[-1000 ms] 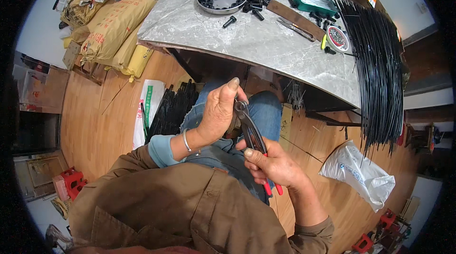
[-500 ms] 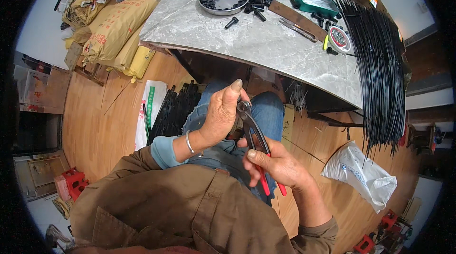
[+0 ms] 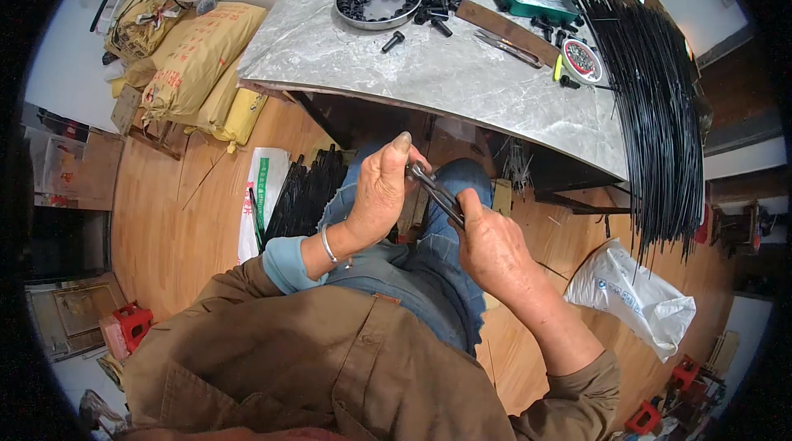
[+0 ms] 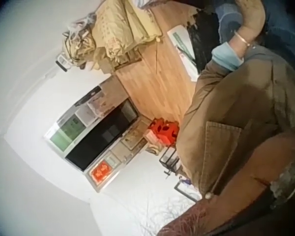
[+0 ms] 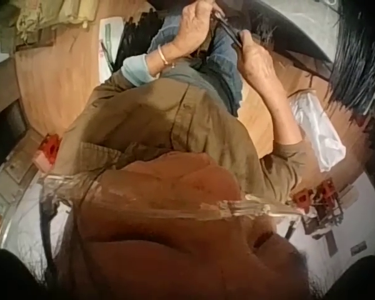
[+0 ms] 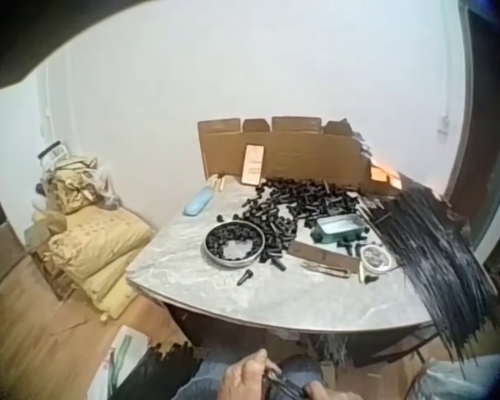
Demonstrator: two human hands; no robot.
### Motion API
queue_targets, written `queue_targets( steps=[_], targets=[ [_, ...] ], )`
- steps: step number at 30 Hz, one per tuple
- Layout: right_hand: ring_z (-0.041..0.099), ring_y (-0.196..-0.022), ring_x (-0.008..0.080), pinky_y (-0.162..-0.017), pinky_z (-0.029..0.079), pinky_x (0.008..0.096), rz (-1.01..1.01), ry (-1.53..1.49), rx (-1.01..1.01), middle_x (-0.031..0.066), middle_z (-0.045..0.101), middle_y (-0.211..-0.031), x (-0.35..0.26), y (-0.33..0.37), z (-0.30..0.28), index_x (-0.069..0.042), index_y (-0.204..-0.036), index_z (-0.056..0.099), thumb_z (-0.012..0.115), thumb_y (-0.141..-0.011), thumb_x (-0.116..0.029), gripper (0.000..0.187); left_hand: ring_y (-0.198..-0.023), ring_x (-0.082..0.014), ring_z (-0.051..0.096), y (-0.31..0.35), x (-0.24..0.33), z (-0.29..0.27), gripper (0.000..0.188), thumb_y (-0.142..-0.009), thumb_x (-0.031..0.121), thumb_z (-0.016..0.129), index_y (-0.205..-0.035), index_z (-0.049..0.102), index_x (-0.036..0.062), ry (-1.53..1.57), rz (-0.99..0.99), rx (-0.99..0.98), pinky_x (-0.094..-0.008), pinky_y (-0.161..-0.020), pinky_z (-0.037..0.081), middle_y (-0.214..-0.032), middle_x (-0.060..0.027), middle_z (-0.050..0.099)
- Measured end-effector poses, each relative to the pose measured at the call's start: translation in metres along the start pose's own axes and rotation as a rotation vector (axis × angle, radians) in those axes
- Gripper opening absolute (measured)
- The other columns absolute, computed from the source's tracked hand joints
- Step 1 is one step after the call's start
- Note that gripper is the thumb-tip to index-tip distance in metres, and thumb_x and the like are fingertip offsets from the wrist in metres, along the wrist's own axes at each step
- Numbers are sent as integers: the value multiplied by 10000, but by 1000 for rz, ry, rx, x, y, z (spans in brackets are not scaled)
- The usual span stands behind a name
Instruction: Assembling black plastic rods with circular connectors and trimming them using pliers.
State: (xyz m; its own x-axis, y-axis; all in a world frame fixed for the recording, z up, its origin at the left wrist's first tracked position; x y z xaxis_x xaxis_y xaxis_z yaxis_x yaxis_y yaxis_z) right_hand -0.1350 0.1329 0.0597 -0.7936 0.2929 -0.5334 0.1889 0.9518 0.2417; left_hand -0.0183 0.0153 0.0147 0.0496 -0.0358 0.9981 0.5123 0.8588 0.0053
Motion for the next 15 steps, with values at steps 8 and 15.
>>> queue_targets(
  steps=[8, 15],
  targets=[
    [562, -591, 175, -555, 466, 313, 137, -453, -309, 80, 568, -721, -4, 10, -12, 0, -1131, 481, 540, -938, -141, 246, -579, -59, 416, -5, -7, -3, 586, -976, 530, 354, -762, 563, 27, 214, -114, -81, -214, -522, 351, -637, -9, 495],
    [468, -494, 93, -451, 410, 250, 305, -799, -454, 9, 474, -651, -16, 13, -23, -11, -1082, 494, 539, -954, -181, 218, -547, -50, 393, 2, 5, 3, 580, -971, 533, 370, -750, 554, 29, 144, -84, -70, -215, -508, 336, -616, 9, 476]
  ],
)
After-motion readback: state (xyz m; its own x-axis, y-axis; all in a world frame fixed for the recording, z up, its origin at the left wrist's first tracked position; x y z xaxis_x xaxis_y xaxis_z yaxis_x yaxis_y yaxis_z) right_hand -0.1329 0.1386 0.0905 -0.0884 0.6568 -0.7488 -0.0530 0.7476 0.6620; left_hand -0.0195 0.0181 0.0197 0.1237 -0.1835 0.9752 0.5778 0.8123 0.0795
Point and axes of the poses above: each hand's wrist, its own y-axis away from the middle knuckle, its own z-axis out of the palm, x = y × z, the point moved 3 cm from there along -y, towards the middle knuckle
